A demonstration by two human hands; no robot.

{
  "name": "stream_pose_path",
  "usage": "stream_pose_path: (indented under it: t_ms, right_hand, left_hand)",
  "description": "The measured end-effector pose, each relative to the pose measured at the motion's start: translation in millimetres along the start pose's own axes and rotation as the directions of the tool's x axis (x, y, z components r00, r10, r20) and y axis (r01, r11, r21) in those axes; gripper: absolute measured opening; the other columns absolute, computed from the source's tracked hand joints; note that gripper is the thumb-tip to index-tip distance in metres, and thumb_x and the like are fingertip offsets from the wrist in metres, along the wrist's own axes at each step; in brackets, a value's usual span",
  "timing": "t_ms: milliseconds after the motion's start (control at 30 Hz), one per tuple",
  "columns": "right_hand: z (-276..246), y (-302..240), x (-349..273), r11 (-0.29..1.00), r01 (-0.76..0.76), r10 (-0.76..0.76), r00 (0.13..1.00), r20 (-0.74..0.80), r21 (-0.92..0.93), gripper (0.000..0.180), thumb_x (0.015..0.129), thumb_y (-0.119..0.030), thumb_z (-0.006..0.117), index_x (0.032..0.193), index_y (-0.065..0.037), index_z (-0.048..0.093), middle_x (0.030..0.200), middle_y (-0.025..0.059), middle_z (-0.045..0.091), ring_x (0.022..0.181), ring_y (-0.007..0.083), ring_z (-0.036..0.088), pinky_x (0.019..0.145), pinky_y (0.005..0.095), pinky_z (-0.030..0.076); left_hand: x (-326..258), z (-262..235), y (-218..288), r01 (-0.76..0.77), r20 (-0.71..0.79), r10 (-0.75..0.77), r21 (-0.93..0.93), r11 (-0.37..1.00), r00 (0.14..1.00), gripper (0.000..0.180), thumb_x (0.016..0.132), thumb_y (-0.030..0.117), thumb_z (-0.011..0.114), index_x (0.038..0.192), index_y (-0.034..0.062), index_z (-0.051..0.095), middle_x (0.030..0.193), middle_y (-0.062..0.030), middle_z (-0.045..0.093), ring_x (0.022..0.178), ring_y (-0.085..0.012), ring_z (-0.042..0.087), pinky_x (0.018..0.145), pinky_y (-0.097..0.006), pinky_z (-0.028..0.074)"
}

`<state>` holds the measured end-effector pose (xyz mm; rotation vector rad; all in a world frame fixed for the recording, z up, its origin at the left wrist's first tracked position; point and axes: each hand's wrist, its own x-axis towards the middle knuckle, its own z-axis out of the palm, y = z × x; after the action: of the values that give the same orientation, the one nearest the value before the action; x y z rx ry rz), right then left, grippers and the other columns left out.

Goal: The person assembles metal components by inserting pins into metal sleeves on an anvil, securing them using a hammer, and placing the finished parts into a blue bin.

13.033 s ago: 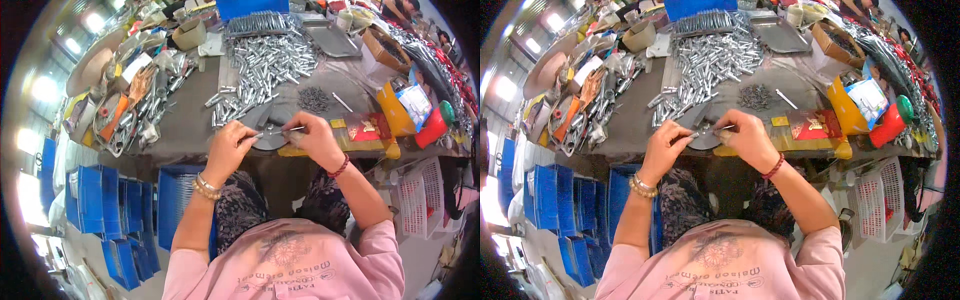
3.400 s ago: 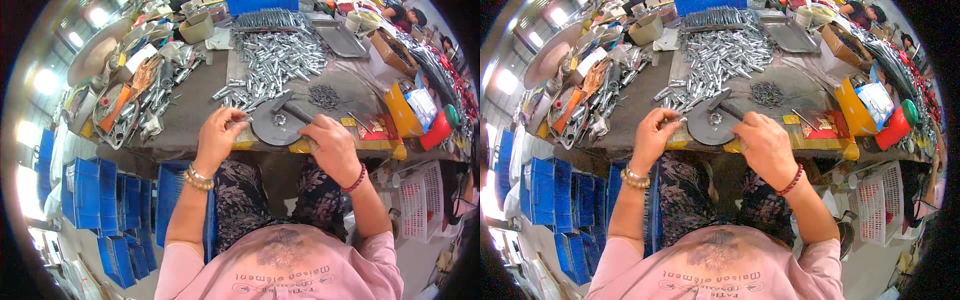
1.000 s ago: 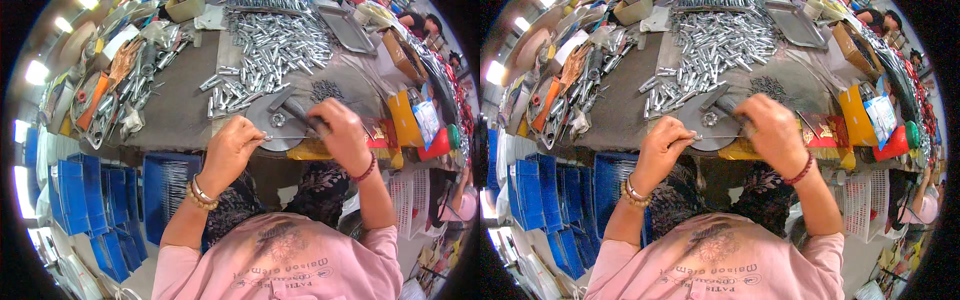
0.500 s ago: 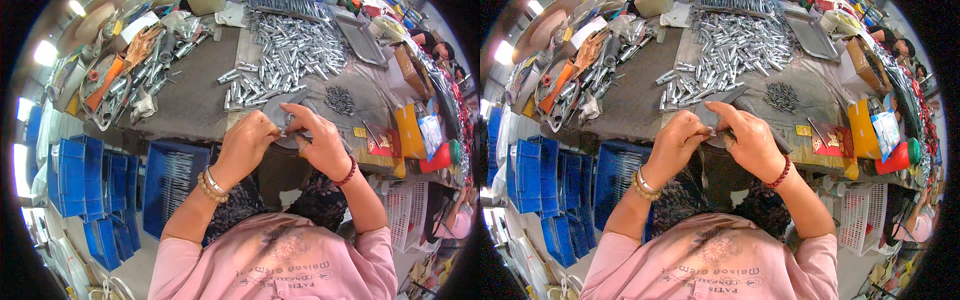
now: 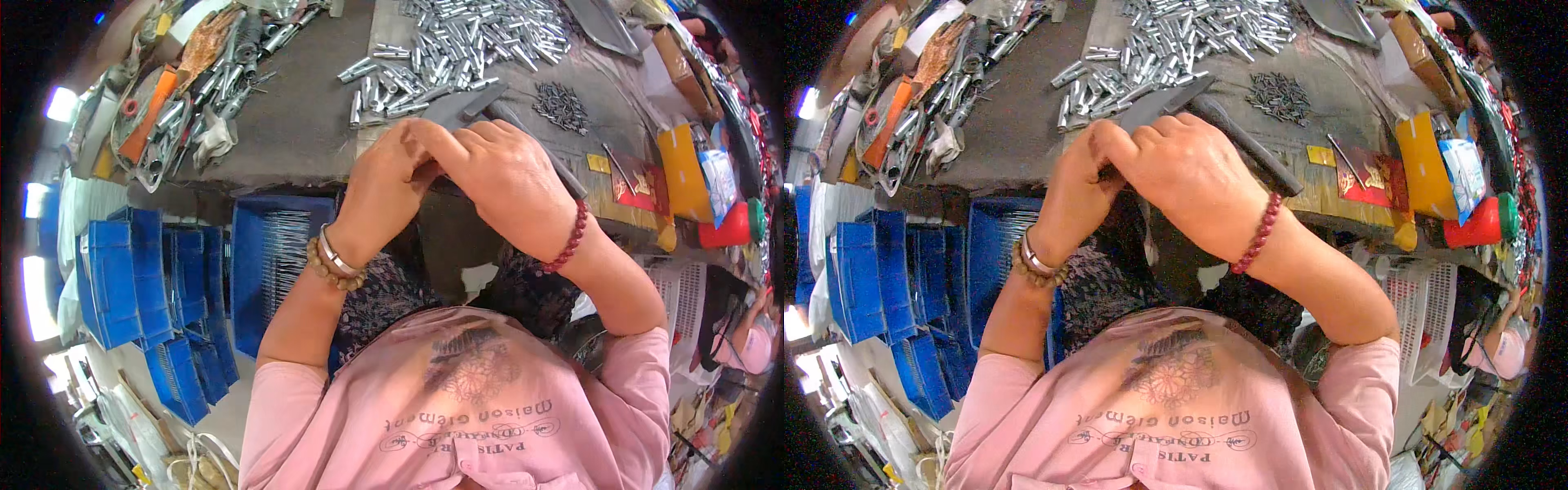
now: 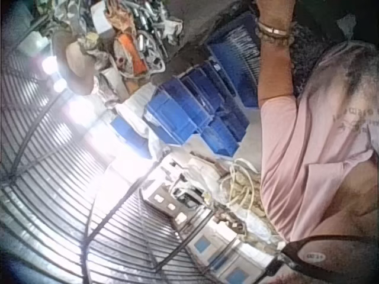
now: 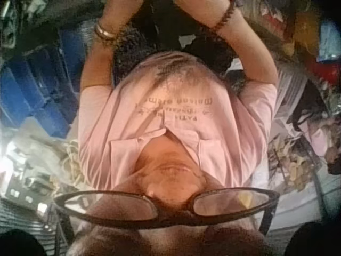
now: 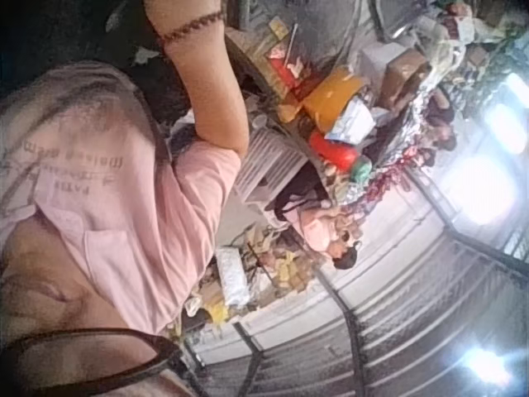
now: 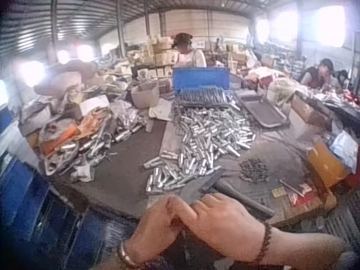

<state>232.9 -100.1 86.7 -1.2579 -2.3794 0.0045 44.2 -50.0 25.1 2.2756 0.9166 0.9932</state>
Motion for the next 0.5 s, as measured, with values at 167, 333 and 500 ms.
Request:
stream_pose_path:
  t_ms: [167, 333, 500]
  right_hand:
    - [2.6, 8.5, -6.1, 0.997, -0.069, 0.070, 0.997, -0.025, 0.026, 0.057, 0.085, 0.002, 0.066, 0.141, -0.009, 0.061, 0.094, 0.0120, 0.072, 0.090, 0.0327, 0.070, 0.084, 0.0444, 0.056]
    - [-15.8, 31.8, -32.5, 0.956, -0.248, 0.206, 0.947, -0.245, -0.158, 0.042, 0.081, -0.004, 0.073, 0.123, -0.012, 0.071, 0.104, 0.0118, 0.070, 0.099, 0.0328, 0.069, 0.089, 0.0462, 0.056]
    - [-4.1, 52.3, -53.5, 0.931, -0.348, 0.329, 0.932, -0.155, -0.114, 0.045, 0.083, -0.005, 0.070, 0.128, -0.008, 0.068, 0.111, 0.0155, 0.068, 0.106, 0.0369, 0.066, 0.094, 0.0474, 0.054]
  left_hand:
    - [5.4, 1.9, -5.0, -0.027, 0.003, 0.027, 0.008, 1.000, 1.000, 0.023, 0.090, 0.004, 0.077, 0.112, 0.0034, 0.071, 0.105, -0.0148, 0.070, 0.098, -0.0386, 0.069, 0.084, -0.046, 0.056]
    - [11.0, -0.7, 2.3, 0.013, 0.050, -0.008, -0.091, 0.996, 0.999, 0.011, 0.087, 0.004, 0.079, 0.097, 0.0019, 0.074, 0.097, -0.0120, 0.066, 0.091, -0.0316, 0.068, 0.081, -0.041, 0.055]
    - [8.4, -2.9, 3.4, 0.047, 0.061, -0.042, -0.087, 0.995, 0.997, 0.013, 0.086, 0.002, 0.081, 0.097, 0.0004, 0.075, 0.095, -0.0097, 0.066, 0.090, -0.0268, 0.067, 0.081, -0.037, 0.054]
